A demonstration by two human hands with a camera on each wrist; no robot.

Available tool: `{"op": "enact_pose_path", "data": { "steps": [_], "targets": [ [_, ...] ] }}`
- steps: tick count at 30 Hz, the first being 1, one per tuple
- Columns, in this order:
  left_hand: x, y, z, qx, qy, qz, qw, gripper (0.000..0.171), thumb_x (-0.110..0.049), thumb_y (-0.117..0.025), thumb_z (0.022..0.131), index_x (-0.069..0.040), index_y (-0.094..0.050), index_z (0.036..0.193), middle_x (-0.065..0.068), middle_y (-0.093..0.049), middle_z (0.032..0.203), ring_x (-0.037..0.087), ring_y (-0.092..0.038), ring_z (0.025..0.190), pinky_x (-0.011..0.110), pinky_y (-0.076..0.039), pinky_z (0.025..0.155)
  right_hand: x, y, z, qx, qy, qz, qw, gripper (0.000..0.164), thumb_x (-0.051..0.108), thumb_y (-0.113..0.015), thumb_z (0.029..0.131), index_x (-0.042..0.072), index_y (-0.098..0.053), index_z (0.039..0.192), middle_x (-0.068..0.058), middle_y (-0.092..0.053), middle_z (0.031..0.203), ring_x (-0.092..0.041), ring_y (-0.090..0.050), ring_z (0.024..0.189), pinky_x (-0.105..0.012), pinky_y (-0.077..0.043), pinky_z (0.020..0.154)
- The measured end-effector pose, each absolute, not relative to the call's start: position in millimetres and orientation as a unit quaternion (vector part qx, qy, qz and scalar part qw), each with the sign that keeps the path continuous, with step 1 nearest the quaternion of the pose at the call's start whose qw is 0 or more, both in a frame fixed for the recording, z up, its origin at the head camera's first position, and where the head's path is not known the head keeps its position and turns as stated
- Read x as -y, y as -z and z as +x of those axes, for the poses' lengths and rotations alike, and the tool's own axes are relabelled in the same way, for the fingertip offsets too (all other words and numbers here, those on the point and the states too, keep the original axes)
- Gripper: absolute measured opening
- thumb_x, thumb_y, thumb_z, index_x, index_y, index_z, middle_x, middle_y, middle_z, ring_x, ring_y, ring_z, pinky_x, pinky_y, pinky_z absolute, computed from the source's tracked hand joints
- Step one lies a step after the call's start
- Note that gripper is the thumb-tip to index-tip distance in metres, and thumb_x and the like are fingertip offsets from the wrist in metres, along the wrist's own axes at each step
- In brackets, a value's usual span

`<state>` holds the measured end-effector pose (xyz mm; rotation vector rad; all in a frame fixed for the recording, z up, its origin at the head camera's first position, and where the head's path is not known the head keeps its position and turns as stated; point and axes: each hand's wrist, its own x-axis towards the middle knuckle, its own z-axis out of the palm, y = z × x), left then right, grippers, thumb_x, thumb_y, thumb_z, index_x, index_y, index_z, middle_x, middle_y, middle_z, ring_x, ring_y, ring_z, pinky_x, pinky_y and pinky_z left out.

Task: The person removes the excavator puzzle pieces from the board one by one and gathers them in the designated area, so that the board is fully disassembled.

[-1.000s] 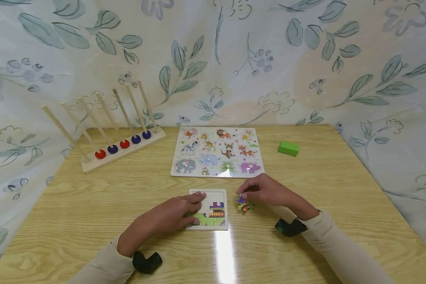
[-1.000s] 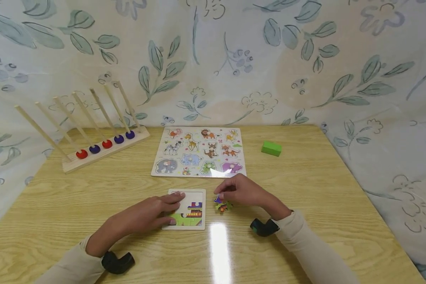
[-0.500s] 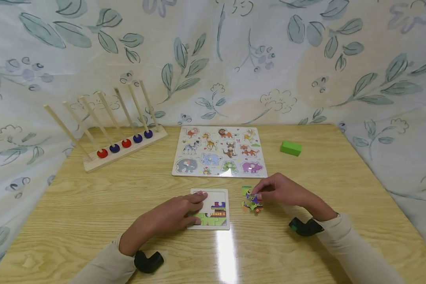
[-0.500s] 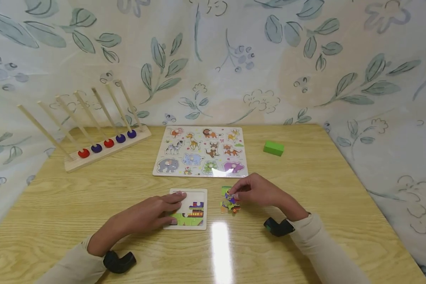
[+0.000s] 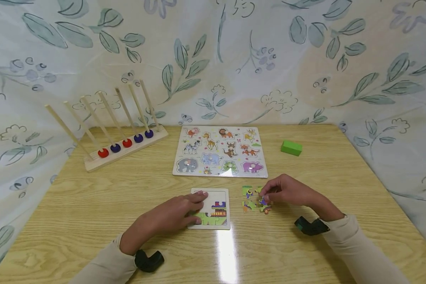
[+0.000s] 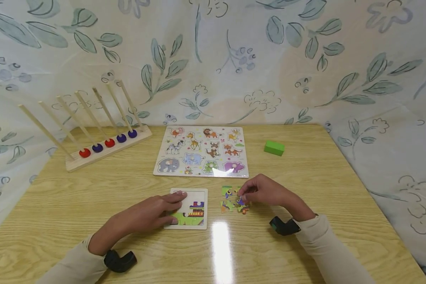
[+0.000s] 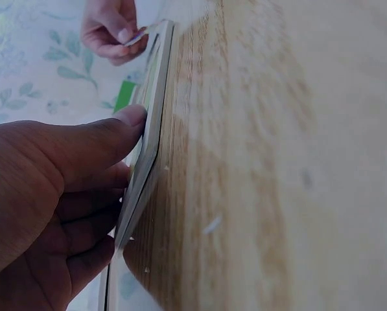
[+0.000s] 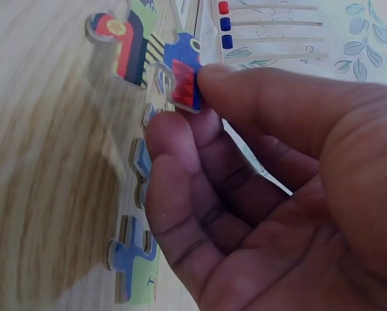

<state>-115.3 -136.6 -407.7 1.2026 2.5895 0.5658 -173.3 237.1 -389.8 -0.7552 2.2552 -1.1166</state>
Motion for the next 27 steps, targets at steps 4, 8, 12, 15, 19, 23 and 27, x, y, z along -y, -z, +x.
{"op": "enact_pose_path", "data": {
  "steps": [4,8,12,15,19,23,27],
  "targets": [
    [136.6,407.1,-115.5,-0.883,-0.194,0.411,0.118,0.041,-0.027,-0.065,0.095,-0.005,-0.062,0.128,0.012,-0.038,0.152,0.025,-0.034,0.139,0.042,-0.038,0.106,-237.8,391.6,-174.4,-0.832,0.405,-0.279,0.257,0.012,0.003,-0.064,0.092,0.000,-0.073,0.100,-0.003,-0.071,0.093,-0.011,-0.058,0.078,-0.023,-0.049,0.066],
    [136.8,406.5,-115.8,-0.881,-0.195,0.413,0.120,0.040,-0.028,-0.065,0.094,-0.006,-0.062,0.128,0.012,-0.038,0.152,0.025,-0.034,0.139,0.041,-0.039,0.106,-237.5,391.2,-175.0,-0.832,0.402,-0.280,0.261,0.012,0.003,-0.063,0.093,0.000,-0.072,0.100,-0.003,-0.071,0.094,-0.012,-0.058,0.078,-0.023,-0.049,0.067],
    [137.2,406.3,-115.9,-0.881,-0.194,0.415,0.118,0.042,-0.028,-0.065,0.094,-0.005,-0.062,0.129,0.013,-0.038,0.152,0.025,-0.034,0.139,0.041,-0.039,0.106,-236.6,388.0,-174.2,-0.836,0.395,-0.276,0.262,0.012,0.004,-0.064,0.093,0.000,-0.072,0.100,-0.002,-0.071,0.094,-0.014,-0.057,0.079,-0.023,-0.049,0.068],
    [137.2,406.5,-115.8,-0.882,-0.192,0.415,0.116,0.043,-0.029,-0.065,0.094,-0.005,-0.061,0.130,0.012,-0.038,0.152,0.025,-0.034,0.139,0.040,-0.039,0.106,-235.7,385.9,-172.9,-0.840,0.390,-0.272,0.262,0.012,0.004,-0.064,0.093,0.001,-0.072,0.100,-0.002,-0.070,0.094,-0.015,-0.057,0.079,-0.023,-0.049,0.068],
    [137.0,406.4,-115.5,-0.883,-0.189,0.413,0.117,0.045,-0.029,-0.065,0.094,-0.005,-0.060,0.132,0.012,-0.037,0.152,0.025,-0.033,0.140,0.040,-0.038,0.106,-235.0,385.5,-172.5,-0.839,0.393,-0.272,0.259,0.012,0.003,-0.064,0.092,-0.001,-0.072,0.100,-0.004,-0.070,0.094,-0.016,-0.057,0.079,-0.023,-0.049,0.068],
    [137.0,405.9,-115.5,-0.883,-0.190,0.411,0.119,0.047,-0.029,-0.065,0.094,-0.004,-0.059,0.134,0.012,-0.036,0.153,0.025,-0.033,0.140,0.041,-0.038,0.106,-235.8,386.7,-173.3,-0.838,0.395,-0.277,0.254,0.012,0.003,-0.065,0.092,-0.002,-0.071,0.100,-0.005,-0.070,0.095,-0.018,-0.058,0.080,-0.023,-0.050,0.070],
    [136.9,405.5,-115.7,-0.883,-0.193,0.412,0.121,0.047,-0.028,-0.066,0.094,-0.004,-0.058,0.134,0.012,-0.036,0.153,0.025,-0.033,0.140,0.041,-0.038,0.106,-237.0,387.8,-174.6,-0.844,0.388,-0.276,0.248,0.011,0.003,-0.066,0.092,-0.001,-0.072,0.100,-0.004,-0.070,0.095,-0.018,-0.059,0.082,-0.024,-0.051,0.072]
  ]
}}
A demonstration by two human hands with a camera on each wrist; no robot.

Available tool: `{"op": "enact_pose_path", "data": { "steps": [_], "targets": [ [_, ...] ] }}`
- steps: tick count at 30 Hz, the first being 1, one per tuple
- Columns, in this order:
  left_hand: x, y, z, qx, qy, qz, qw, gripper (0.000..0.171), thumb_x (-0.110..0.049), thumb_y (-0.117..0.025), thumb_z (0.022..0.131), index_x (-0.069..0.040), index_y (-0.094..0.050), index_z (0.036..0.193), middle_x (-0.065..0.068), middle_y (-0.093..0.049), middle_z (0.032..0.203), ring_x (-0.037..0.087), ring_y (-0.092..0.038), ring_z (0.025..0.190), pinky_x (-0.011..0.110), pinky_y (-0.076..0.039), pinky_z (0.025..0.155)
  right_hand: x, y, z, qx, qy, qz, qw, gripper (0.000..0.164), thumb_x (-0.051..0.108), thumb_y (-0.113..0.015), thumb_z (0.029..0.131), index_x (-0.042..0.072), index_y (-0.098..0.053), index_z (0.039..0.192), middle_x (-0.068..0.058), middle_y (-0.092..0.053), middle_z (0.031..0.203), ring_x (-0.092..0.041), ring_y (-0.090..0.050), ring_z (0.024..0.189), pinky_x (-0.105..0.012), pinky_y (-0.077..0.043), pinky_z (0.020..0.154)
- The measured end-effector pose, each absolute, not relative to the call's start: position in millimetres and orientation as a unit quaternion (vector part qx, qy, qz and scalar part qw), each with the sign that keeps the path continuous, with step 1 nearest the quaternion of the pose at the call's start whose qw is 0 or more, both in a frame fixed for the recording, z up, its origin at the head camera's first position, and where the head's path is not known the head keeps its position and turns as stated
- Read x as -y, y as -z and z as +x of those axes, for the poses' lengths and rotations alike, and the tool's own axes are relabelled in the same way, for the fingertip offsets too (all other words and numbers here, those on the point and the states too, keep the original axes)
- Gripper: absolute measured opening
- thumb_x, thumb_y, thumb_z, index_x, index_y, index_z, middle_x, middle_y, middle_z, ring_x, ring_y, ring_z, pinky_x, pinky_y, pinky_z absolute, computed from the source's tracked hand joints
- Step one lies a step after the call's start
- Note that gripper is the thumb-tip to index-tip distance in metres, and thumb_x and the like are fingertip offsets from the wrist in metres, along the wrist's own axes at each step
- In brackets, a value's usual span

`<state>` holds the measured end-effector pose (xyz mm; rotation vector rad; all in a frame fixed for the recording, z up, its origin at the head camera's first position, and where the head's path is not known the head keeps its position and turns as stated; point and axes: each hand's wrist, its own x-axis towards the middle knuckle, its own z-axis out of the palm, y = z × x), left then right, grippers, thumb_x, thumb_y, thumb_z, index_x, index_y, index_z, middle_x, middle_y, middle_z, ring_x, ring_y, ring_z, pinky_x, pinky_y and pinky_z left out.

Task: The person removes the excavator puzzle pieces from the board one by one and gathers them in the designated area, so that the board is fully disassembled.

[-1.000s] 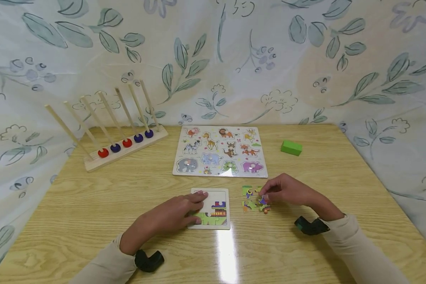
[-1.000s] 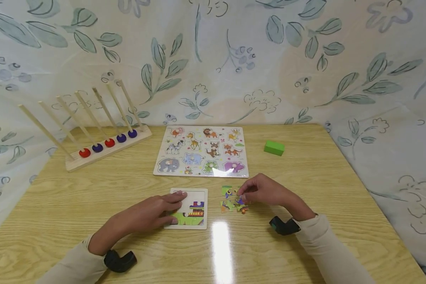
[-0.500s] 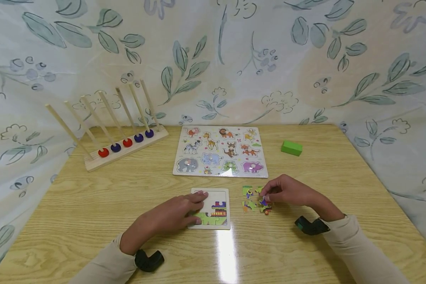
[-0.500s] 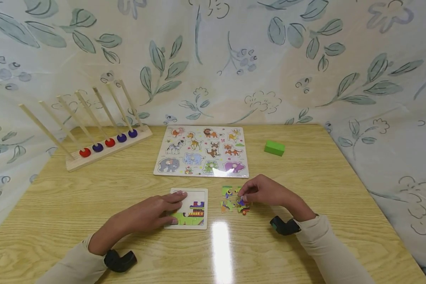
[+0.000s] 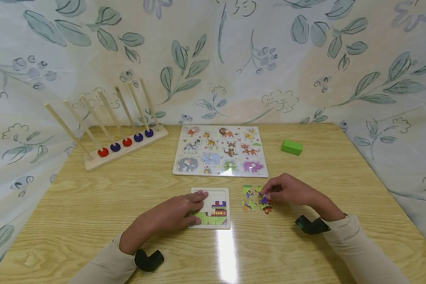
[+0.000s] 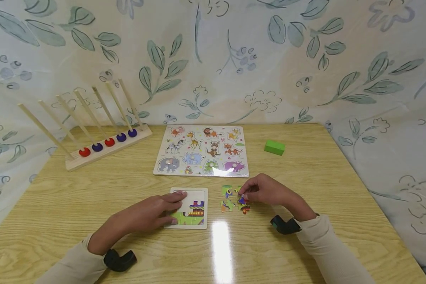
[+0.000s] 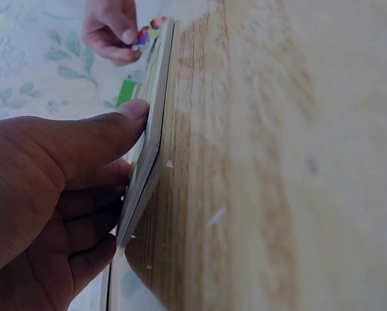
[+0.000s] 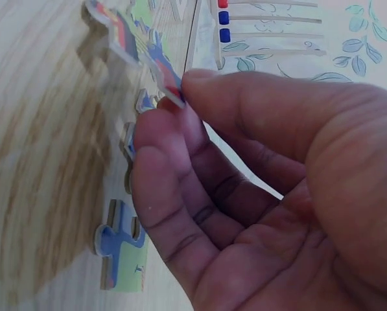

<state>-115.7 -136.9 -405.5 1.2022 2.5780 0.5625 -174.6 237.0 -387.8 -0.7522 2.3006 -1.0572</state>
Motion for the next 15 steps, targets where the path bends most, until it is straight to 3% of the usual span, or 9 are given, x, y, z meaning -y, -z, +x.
{"op": "enact_pose_path", "data": {
  "steps": [15],
  "targets": [
    [136.6,406.9,-115.9,-0.884,-0.192,0.408,0.127,0.045,-0.028,-0.066,0.094,-0.004,-0.060,0.132,0.012,-0.036,0.153,0.025,-0.033,0.140,0.042,-0.038,0.106,-236.8,389.1,-174.3,-0.859,0.367,-0.280,0.219,0.012,-0.003,-0.065,0.090,0.001,-0.074,0.097,-0.004,-0.071,0.095,-0.013,-0.058,0.082,-0.023,-0.050,0.070]
  ]
}}
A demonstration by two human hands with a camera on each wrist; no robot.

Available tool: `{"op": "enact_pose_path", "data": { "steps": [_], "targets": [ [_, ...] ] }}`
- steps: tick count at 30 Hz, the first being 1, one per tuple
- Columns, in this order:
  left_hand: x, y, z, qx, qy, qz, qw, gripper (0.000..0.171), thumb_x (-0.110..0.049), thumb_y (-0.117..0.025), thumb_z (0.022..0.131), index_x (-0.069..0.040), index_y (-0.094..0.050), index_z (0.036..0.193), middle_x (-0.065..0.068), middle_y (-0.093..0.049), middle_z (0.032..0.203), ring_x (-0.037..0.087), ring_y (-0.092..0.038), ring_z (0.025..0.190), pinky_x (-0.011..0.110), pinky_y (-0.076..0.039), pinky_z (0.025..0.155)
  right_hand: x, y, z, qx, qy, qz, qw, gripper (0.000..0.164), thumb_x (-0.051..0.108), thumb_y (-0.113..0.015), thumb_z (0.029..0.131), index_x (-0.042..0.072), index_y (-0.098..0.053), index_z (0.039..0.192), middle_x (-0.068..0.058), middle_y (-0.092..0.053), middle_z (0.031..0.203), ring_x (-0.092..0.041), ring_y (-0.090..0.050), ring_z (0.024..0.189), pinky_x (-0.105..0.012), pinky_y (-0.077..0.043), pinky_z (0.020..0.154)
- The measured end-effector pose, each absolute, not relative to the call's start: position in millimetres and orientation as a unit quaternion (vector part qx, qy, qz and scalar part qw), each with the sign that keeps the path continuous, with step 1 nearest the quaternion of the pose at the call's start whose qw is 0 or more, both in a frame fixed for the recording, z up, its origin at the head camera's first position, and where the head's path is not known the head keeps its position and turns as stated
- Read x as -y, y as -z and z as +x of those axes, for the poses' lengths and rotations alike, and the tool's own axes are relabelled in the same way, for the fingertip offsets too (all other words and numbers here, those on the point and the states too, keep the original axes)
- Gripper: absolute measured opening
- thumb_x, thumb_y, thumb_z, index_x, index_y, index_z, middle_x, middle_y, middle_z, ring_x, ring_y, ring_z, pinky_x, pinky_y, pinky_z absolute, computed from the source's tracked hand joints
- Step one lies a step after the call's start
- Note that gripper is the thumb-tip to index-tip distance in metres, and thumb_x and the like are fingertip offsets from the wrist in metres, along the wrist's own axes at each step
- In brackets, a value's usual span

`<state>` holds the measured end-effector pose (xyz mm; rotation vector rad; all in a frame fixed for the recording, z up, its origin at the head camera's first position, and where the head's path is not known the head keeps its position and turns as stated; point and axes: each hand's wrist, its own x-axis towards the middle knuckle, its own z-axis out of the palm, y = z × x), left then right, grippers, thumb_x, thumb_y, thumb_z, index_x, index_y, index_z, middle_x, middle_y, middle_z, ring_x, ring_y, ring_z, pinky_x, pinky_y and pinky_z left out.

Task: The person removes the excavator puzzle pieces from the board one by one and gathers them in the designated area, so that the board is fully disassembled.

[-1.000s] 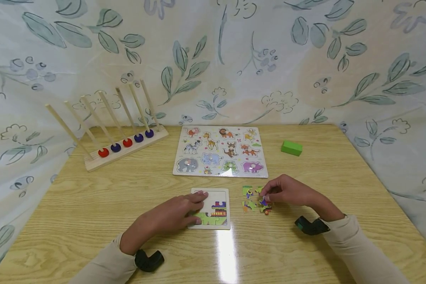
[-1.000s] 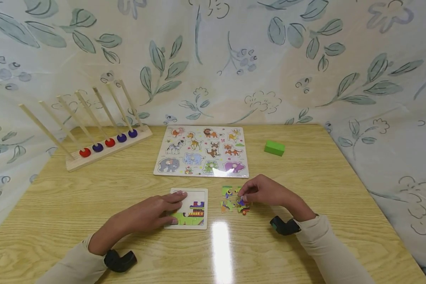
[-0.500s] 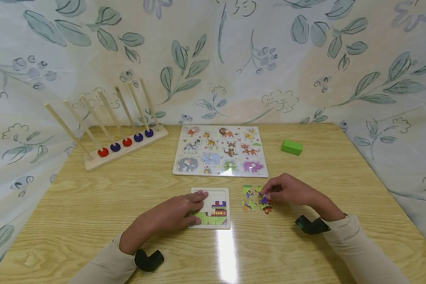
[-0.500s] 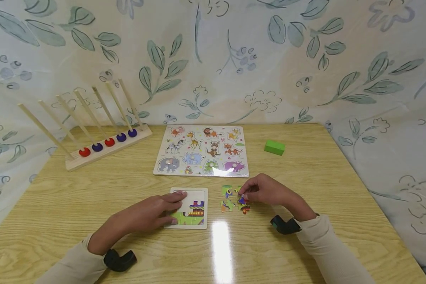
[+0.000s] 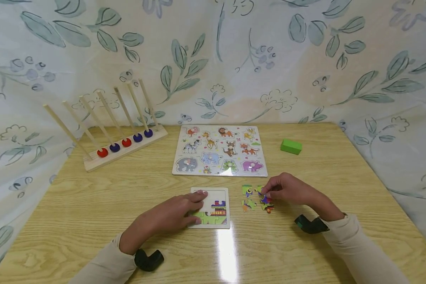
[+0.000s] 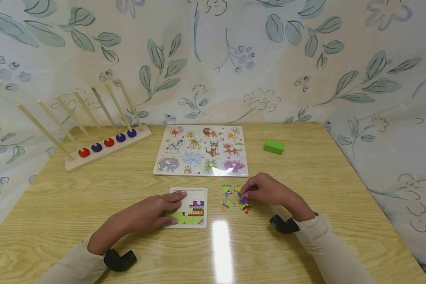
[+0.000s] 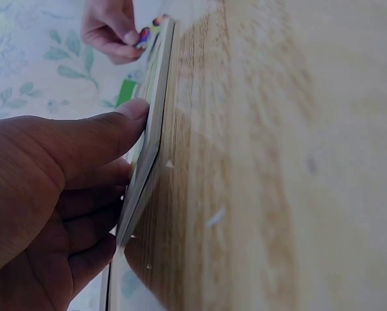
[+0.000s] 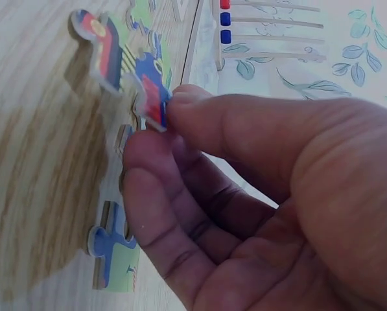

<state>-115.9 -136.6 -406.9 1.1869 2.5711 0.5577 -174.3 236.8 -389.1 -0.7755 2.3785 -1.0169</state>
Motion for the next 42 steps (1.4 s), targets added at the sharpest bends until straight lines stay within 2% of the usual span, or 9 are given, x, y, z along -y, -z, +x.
{"op": "enact_pose_path", "data": {
  "steps": [8,15,24,34,38,42],
  "targets": [
    [136.1,405.2,-116.0,-0.884,-0.195,0.405,0.130,0.048,-0.028,-0.066,0.094,-0.004,-0.058,0.134,0.011,-0.036,0.153,0.024,-0.032,0.140,0.042,-0.037,0.107,-237.7,390.5,-173.9,-0.859,0.371,-0.284,0.209,0.013,-0.004,-0.064,0.090,0.002,-0.073,0.097,-0.004,-0.070,0.097,-0.013,-0.059,0.082,-0.024,-0.050,0.069],
    [136.3,407.3,-114.3,-0.888,-0.197,0.393,0.137,0.051,-0.031,-0.065,0.094,-0.005,-0.056,0.137,0.007,-0.034,0.154,0.022,-0.032,0.140,0.041,-0.035,0.108,-236.0,388.8,-172.9,-0.863,0.371,-0.272,0.208,0.011,-0.002,-0.064,0.091,0.001,-0.072,0.097,-0.004,-0.069,0.094,-0.015,-0.054,0.076,-0.024,-0.047,0.064],
    [136.4,408.3,-114.8,-0.885,-0.195,0.404,0.123,0.047,-0.029,-0.066,0.093,-0.005,-0.059,0.133,0.009,-0.036,0.153,0.024,-0.034,0.139,0.042,-0.037,0.107,-234.3,387.3,-171.7,-0.880,0.351,-0.253,0.197,0.013,0.000,-0.063,0.092,0.002,-0.073,0.100,-0.002,-0.069,0.095,-0.017,-0.054,0.082,-0.025,-0.048,0.069],
    [135.2,408.3,-115.0,-0.884,-0.193,0.410,0.115,0.049,-0.028,-0.067,0.093,-0.001,-0.059,0.134,0.011,-0.036,0.153,0.026,-0.032,0.140,0.041,-0.036,0.107,-218.3,389.0,-173.6,-0.865,0.367,-0.283,0.193,0.015,0.001,-0.061,0.093,0.001,-0.072,0.102,-0.003,-0.070,0.095,-0.015,-0.056,0.077,-0.025,-0.049,0.066],
    [133.0,406.5,-113.8,-0.881,-0.195,0.416,0.113,0.045,-0.028,-0.065,0.095,-0.005,-0.060,0.133,0.009,-0.035,0.154,0.023,-0.027,0.143,0.039,-0.033,0.109,-208.5,389.3,-173.8,-0.857,0.377,-0.286,0.202,0.016,0.002,-0.060,0.093,0.001,-0.073,0.103,-0.003,-0.070,0.095,-0.013,-0.057,0.075,-0.025,-0.049,0.066],
    [130.3,403.6,-111.0,-0.876,-0.207,0.415,0.134,0.045,-0.030,-0.062,0.097,-0.008,-0.059,0.136,0.005,-0.033,0.155,0.020,-0.024,0.144,0.038,-0.031,0.110,-201.5,389.7,-174.7,-0.855,0.376,-0.297,0.201,0.015,0.004,-0.061,0.094,0.001,-0.073,0.103,-0.002,-0.070,0.095,-0.011,-0.058,0.074,-0.025,-0.051,0.066]
  ]
}}
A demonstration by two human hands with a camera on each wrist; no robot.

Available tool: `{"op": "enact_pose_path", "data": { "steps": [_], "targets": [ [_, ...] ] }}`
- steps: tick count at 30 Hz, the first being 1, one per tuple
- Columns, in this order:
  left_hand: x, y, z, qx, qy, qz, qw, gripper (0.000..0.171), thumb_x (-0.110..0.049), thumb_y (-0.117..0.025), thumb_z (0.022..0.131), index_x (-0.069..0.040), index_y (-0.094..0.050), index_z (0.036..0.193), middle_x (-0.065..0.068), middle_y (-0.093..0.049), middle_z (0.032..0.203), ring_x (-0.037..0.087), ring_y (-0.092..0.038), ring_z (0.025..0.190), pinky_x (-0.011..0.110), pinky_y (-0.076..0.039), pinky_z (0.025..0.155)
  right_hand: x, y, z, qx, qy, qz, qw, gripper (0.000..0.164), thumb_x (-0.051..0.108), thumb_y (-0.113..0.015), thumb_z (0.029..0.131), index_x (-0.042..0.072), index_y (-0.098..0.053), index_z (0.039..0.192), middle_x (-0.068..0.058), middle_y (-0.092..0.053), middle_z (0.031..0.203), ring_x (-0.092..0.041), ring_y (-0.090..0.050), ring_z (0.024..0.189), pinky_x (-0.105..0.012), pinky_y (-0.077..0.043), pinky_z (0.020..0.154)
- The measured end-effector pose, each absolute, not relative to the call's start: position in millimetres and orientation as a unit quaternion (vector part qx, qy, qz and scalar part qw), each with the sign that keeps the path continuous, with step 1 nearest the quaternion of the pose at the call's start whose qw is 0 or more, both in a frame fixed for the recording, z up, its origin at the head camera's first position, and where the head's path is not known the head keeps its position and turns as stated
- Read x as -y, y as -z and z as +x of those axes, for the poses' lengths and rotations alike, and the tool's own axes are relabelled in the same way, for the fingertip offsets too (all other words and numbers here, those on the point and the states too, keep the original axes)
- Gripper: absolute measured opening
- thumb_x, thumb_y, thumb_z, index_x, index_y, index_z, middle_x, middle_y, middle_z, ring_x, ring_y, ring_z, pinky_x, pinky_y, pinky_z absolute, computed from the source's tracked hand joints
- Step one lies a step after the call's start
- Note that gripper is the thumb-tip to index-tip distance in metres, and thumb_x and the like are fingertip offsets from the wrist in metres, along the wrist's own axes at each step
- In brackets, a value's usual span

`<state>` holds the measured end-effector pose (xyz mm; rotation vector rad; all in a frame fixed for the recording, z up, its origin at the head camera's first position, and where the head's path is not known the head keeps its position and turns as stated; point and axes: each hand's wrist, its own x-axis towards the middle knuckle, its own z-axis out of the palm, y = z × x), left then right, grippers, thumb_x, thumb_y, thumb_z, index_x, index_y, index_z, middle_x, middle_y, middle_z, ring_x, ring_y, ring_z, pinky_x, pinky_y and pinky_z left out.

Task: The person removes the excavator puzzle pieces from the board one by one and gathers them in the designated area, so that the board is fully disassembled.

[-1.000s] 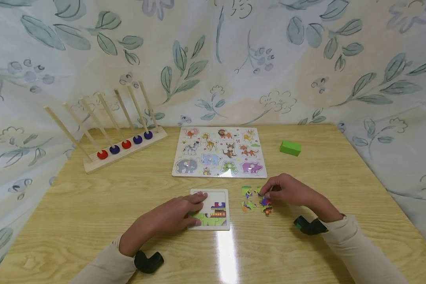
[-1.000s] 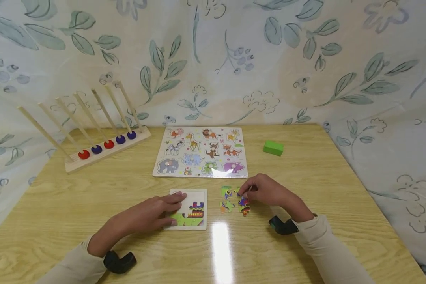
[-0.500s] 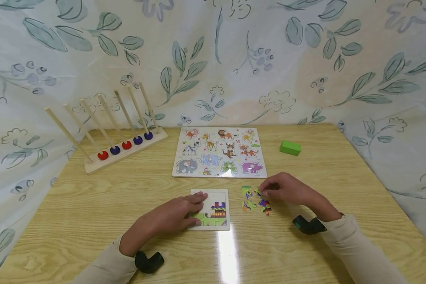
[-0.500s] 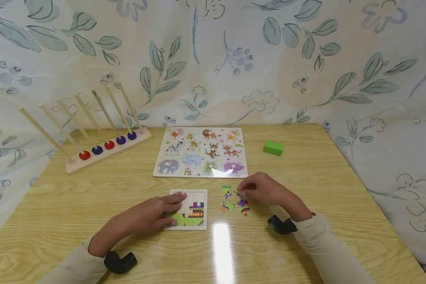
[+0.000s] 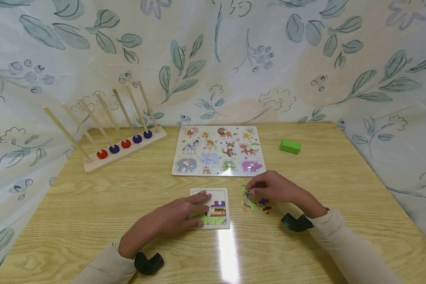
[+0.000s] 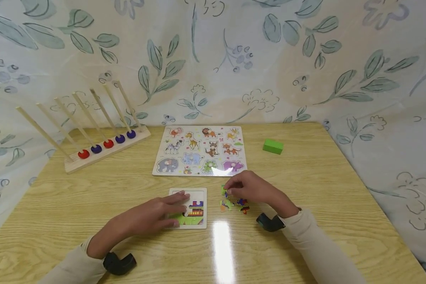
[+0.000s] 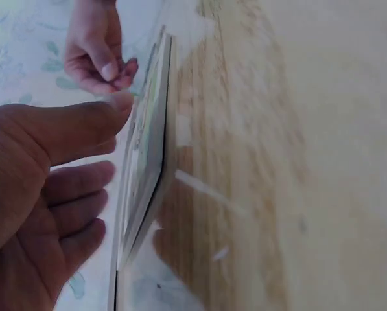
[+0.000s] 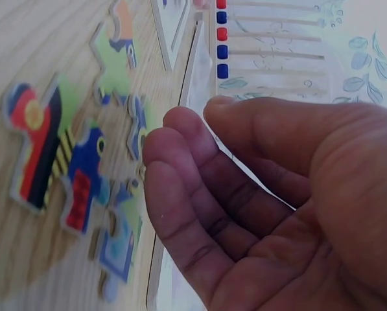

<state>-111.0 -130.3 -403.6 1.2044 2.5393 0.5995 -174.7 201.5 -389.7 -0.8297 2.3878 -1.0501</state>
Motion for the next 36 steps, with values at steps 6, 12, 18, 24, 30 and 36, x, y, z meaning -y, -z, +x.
{"op": "enact_pose_path", "data": {
  "steps": [6,12,18,24,30,36],
  "targets": [
    [129.3,400.1,-108.3,-0.867,-0.218,0.416,0.169,0.045,-0.027,-0.059,0.099,-0.010,-0.054,0.140,0.004,-0.033,0.155,0.020,-0.025,0.143,0.039,-0.031,0.111,-192.7,388.5,-176.9,-0.848,0.380,-0.308,0.205,0.016,0.005,-0.061,0.094,0.000,-0.072,0.104,-0.003,-0.071,0.096,-0.011,-0.057,0.074,-0.025,-0.050,0.067],
    [129.7,400.1,-108.6,-0.861,-0.219,0.423,0.178,0.045,-0.026,-0.056,0.100,-0.011,-0.051,0.143,0.004,-0.031,0.156,0.019,-0.022,0.144,0.038,-0.030,0.112,-180.4,386.9,-177.0,-0.846,0.371,-0.320,0.209,0.016,0.007,-0.061,0.095,0.002,-0.073,0.104,-0.002,-0.071,0.094,-0.009,-0.057,0.070,-0.025,-0.050,0.065],
    [130.0,399.3,-107.0,-0.863,-0.204,0.419,0.195,0.047,-0.027,-0.056,0.100,-0.015,-0.049,0.145,0.006,-0.025,0.159,0.021,-0.018,0.145,0.040,-0.029,0.112,-169.5,385.4,-177.4,-0.842,0.362,-0.344,0.203,0.017,0.007,-0.061,0.096,0.002,-0.073,0.105,-0.001,-0.071,0.095,-0.008,-0.056,0.070,-0.025,-0.050,0.065],
    [129.8,399.0,-105.6,-0.867,-0.191,0.411,0.206,0.046,-0.029,-0.053,0.101,-0.020,-0.047,0.146,0.003,-0.020,0.160,0.019,-0.015,0.146,0.041,-0.028,0.112,-160.9,387.6,-177.4,-0.837,0.361,-0.359,0.203,0.018,0.007,-0.060,0.096,0.002,-0.073,0.108,-0.002,-0.072,0.100,-0.007,-0.058,0.076,-0.026,-0.051,0.070],
    [128.5,400.5,-104.9,-0.873,-0.179,0.413,0.191,0.046,-0.028,-0.055,0.101,-0.020,-0.048,0.146,0.005,-0.024,0.159,0.022,-0.020,0.145,0.042,-0.031,0.111,-151.2,389.7,-177.8,-0.825,0.367,-0.376,0.210,0.018,0.006,-0.061,0.096,0.003,-0.073,0.108,0.000,-0.072,0.103,-0.007,-0.060,0.082,-0.026,-0.052,0.074],
    [127.9,401.6,-104.5,-0.877,-0.165,0.420,0.165,0.046,-0.028,-0.056,0.101,-0.022,-0.048,0.146,0.008,-0.029,0.157,0.029,-0.027,0.142,0.047,-0.030,0.111,-144.0,390.5,-177.5,-0.819,0.371,-0.379,0.217,0.018,0.005,-0.060,0.097,0.003,-0.073,0.108,0.000,-0.072,0.103,-0.008,-0.063,0.089,-0.027,-0.053,0.080]
  ]
}}
